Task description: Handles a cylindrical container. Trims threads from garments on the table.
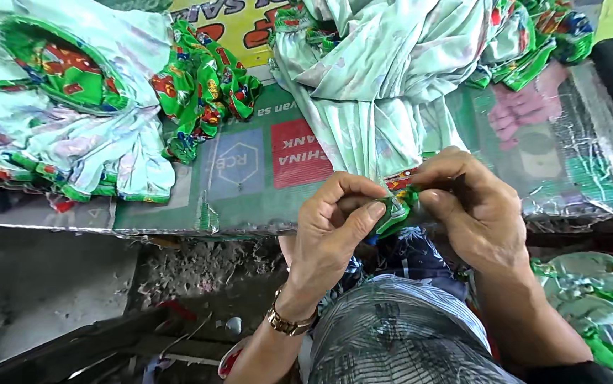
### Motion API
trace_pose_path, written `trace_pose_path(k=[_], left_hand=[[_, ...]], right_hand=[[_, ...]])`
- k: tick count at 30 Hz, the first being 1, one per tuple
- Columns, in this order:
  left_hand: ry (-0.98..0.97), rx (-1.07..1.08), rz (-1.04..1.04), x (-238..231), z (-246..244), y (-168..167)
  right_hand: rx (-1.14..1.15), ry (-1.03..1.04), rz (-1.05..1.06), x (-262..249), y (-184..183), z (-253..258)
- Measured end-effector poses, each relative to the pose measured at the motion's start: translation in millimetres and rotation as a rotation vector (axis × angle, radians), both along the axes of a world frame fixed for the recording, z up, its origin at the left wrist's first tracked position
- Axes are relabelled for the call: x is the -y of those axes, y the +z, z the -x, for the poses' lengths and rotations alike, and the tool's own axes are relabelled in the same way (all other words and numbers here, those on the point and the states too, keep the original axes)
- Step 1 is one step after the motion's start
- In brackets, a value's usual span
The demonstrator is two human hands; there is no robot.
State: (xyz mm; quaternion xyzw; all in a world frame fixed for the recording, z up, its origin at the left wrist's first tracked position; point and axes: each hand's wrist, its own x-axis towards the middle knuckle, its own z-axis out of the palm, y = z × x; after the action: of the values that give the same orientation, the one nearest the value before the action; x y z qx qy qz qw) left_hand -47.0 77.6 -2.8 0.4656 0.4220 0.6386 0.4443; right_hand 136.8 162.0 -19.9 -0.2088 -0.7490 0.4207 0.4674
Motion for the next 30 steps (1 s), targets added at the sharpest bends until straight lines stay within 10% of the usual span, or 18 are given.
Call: trace_pose_path(k=[8, 22, 30], left_hand=[[0.191, -0.610, -0.200, 7, -14, -1], [0.090, -0.136, -0.118, 13, -8, -9], [-0.015, -0.005, -0.144, 11, -5, -14]], right_hand=[[0.000, -0.085, -0.137, 15, -4, 10], [-0.285, 0.224, 0.293, 15, -13, -6], [-0.048, 0.216, 0.055, 7, -7, 5]])
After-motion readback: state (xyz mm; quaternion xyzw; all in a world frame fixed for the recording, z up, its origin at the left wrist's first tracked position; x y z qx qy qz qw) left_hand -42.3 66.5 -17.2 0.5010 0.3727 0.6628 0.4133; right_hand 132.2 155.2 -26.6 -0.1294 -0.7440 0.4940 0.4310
